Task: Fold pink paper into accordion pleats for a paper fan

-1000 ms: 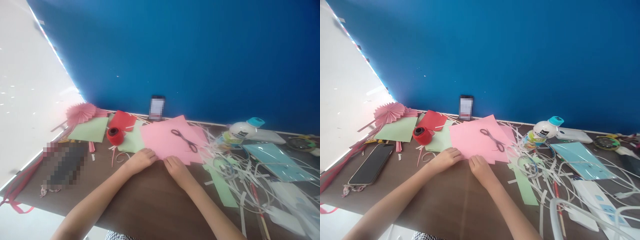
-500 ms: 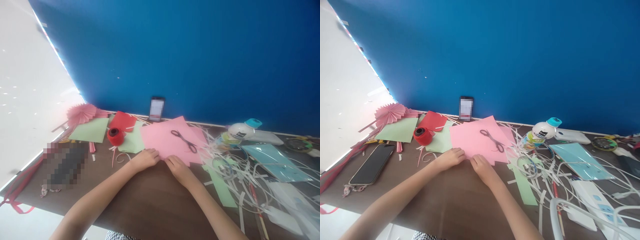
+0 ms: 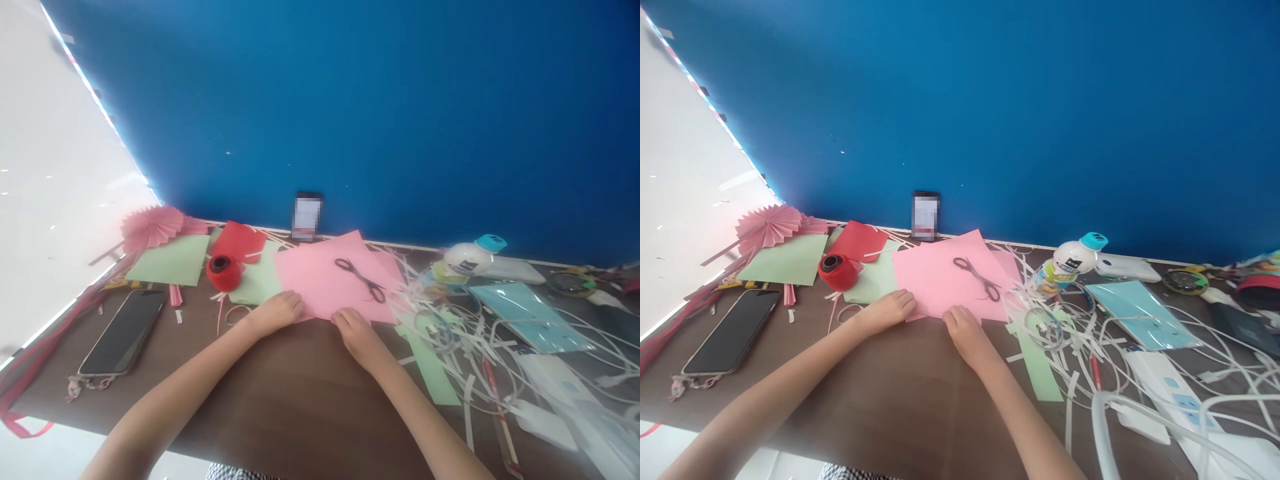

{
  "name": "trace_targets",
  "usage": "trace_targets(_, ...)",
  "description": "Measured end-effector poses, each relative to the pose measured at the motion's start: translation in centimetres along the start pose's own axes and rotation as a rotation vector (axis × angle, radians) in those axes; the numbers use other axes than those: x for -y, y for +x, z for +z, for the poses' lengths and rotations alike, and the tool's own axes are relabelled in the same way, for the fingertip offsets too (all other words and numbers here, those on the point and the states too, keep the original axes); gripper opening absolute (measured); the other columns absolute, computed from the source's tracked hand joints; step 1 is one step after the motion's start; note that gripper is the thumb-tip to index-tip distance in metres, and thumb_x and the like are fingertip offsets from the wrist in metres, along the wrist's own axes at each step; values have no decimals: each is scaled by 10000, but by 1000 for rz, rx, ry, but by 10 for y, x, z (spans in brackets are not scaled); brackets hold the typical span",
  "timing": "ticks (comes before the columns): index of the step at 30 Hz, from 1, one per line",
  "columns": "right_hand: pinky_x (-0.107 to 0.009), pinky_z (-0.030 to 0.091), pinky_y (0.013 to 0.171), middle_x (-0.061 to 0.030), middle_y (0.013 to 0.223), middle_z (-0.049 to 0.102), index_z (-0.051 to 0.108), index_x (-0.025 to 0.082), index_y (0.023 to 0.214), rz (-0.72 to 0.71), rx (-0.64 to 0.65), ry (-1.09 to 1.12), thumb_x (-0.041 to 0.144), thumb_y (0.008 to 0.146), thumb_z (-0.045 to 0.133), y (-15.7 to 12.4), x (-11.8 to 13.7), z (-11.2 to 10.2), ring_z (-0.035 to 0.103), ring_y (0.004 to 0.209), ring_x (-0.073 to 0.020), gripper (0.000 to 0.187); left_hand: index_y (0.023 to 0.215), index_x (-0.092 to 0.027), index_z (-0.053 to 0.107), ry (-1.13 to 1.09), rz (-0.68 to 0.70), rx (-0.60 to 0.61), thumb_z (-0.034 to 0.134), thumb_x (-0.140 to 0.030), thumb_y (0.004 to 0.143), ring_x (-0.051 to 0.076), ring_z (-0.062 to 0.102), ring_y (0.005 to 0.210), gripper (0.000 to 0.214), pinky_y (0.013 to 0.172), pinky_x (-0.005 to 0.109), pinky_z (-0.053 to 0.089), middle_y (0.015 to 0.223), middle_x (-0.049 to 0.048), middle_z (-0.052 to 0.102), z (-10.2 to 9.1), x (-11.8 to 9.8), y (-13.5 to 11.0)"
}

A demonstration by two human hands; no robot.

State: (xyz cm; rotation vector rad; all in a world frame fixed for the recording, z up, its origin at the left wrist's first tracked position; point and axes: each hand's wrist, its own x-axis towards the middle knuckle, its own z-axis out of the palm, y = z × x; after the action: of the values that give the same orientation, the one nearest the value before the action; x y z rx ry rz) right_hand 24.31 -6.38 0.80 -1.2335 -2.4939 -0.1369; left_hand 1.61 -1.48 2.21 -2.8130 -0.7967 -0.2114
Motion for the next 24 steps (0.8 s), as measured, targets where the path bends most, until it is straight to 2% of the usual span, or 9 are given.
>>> trace_targets(7, -301, 377, 654, -60, 773, 516, 510, 160, 808, 98, -8, 92, 93, 855, 344, 0, 2, 3, 471, 736, -183, 185, 806, -123, 481, 36, 39, 55, 370, -69, 840, 199, 472, 752, 128, 642, 304, 378, 806, 74, 499, -2, 4, -1)
trace_targets(16, -295, 364, 653, -45, 725, 540, 529, 173, 741, 201, -116, 97, 207, 894, 350, -2, -1, 5, 484, 696, -170, 238, 796, -124, 481, 43, -30, 95, 366, -62, 836, 206, 490, 737, 138, 645, 316, 391, 791, 83, 522, 2, 12, 1)
trace_targets(24, -303, 375, 670, -37, 727, 577, 533, 178, 748, 225, -59, 125, 199, 893, 338, 5, -15, 1, 512, 704, -171, 244, 774, -132, 492, -178, -160, 97, 317, -100, 871, 181, 516, 738, 203, 656, 290, 392, 792, 73, 550, 4, 22, 6)
